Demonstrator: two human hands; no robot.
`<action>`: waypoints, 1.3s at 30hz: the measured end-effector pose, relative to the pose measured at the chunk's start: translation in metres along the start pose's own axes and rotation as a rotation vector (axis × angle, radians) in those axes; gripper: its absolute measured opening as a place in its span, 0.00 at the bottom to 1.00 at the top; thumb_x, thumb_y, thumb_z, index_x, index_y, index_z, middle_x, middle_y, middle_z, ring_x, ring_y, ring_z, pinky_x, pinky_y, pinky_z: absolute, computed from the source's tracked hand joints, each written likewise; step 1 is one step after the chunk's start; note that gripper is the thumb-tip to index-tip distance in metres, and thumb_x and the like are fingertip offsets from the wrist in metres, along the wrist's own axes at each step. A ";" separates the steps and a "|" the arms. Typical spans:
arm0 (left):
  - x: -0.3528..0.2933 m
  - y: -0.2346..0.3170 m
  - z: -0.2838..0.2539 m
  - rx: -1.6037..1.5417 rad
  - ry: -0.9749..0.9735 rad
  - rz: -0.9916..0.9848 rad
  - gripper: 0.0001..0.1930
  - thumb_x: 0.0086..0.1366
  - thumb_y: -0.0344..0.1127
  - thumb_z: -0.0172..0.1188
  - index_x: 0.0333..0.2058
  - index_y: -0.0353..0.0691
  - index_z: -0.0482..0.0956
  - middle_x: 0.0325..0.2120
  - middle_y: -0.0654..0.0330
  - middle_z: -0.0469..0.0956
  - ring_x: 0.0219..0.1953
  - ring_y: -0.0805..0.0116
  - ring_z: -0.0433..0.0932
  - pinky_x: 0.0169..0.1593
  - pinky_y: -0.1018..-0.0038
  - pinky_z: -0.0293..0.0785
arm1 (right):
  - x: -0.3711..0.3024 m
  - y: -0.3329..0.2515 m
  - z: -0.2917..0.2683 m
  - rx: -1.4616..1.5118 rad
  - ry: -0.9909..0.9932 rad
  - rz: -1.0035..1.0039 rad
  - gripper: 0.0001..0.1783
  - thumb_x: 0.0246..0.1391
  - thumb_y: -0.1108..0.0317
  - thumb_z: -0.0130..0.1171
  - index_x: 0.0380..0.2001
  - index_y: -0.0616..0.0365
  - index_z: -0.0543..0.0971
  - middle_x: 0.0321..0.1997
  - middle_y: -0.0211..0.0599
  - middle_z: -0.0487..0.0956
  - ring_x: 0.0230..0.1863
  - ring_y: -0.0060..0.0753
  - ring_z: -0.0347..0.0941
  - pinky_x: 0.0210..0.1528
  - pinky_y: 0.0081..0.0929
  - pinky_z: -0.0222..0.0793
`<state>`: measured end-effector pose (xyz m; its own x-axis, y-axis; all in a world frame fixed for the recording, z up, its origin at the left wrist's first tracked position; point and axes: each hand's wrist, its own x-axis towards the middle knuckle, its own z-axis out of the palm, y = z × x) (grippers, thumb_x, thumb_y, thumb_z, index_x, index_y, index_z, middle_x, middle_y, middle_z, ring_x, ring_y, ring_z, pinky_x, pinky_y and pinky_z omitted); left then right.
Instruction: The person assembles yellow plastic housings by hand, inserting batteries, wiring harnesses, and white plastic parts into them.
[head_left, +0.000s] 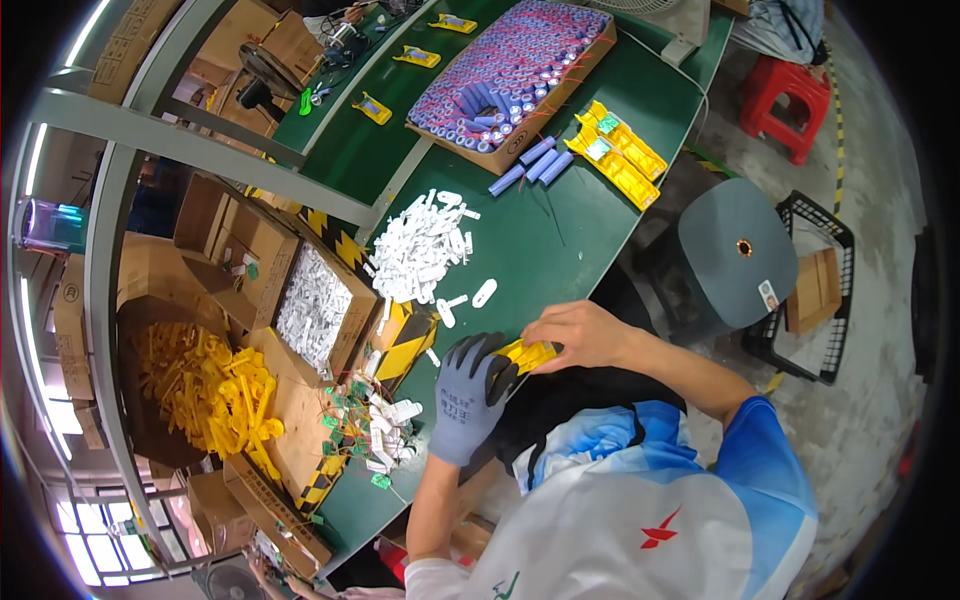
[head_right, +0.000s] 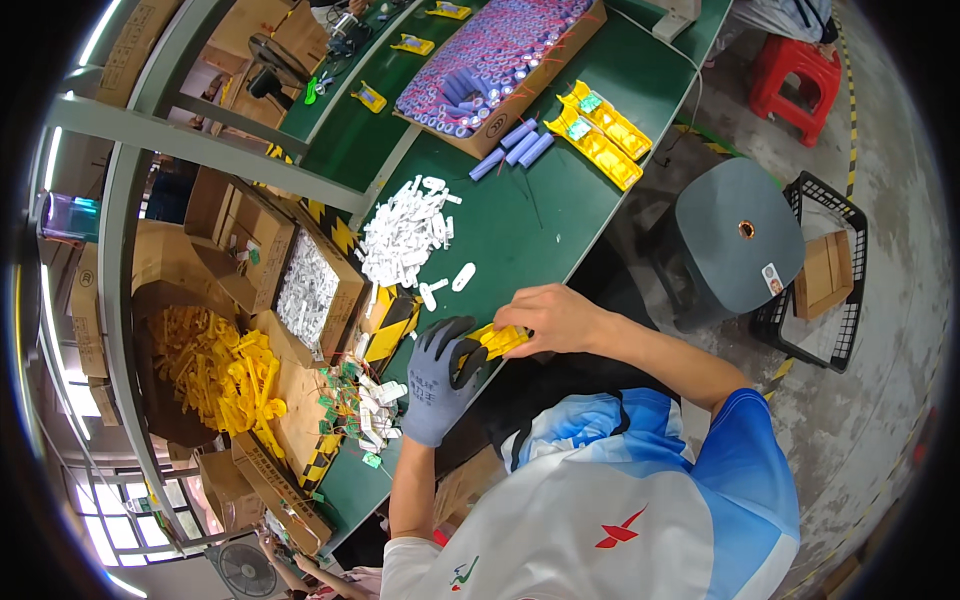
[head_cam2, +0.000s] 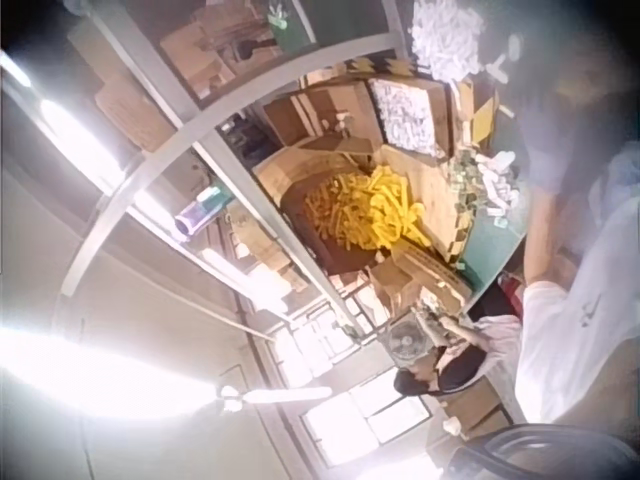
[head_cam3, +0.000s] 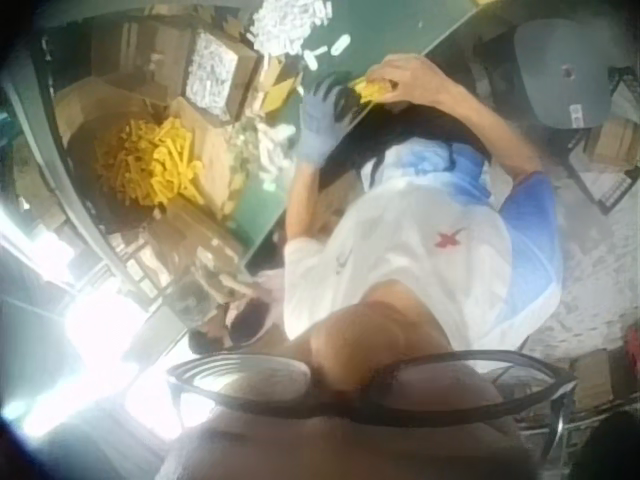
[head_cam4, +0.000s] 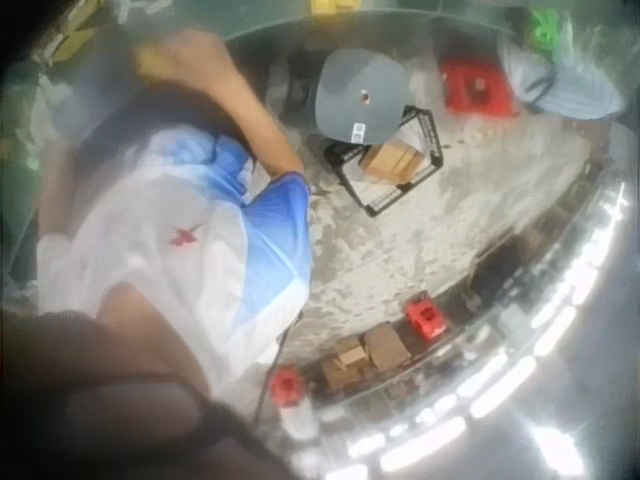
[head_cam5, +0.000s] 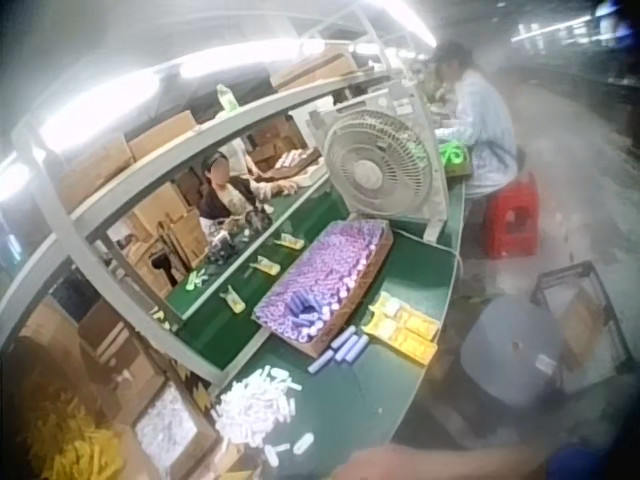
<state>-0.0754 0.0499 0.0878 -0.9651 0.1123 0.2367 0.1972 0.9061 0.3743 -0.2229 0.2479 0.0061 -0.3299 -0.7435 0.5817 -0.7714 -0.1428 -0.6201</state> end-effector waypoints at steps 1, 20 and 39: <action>-0.004 -0.004 0.000 0.018 0.009 -0.014 0.13 0.59 0.32 0.73 0.42 0.42 0.81 0.54 0.53 0.81 0.57 0.46 0.78 0.59 0.54 0.73 | 0.001 0.005 0.001 0.016 -0.018 0.012 0.22 0.46 0.57 0.79 0.41 0.54 0.83 0.43 0.29 0.86 0.40 0.35 0.82 0.42 0.32 0.80; -0.041 -0.066 0.040 -0.152 0.267 -0.119 0.17 0.56 0.27 0.72 0.44 0.41 0.79 0.49 0.52 0.83 0.47 0.46 0.81 0.50 0.56 0.77 | 0.036 0.001 0.017 0.776 -0.162 0.785 0.31 0.63 0.64 0.71 0.66 0.60 0.74 0.59 0.44 0.83 0.54 0.40 0.83 0.58 0.35 0.80; -0.058 -0.086 0.033 0.038 0.302 -0.057 0.19 0.57 0.37 0.74 0.45 0.45 0.79 0.56 0.56 0.80 0.49 0.53 0.80 0.51 0.57 0.77 | 0.078 -0.004 0.020 0.514 -0.132 0.981 0.20 0.69 0.71 0.61 0.62 0.63 0.78 0.47 0.40 0.88 0.48 0.25 0.84 0.52 0.26 0.80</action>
<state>-0.0418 -0.0208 0.0121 -0.8783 -0.0607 0.4743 0.1318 0.9227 0.3623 -0.2350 0.1773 0.0439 -0.5891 -0.7414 -0.3213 0.1189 0.3138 -0.9420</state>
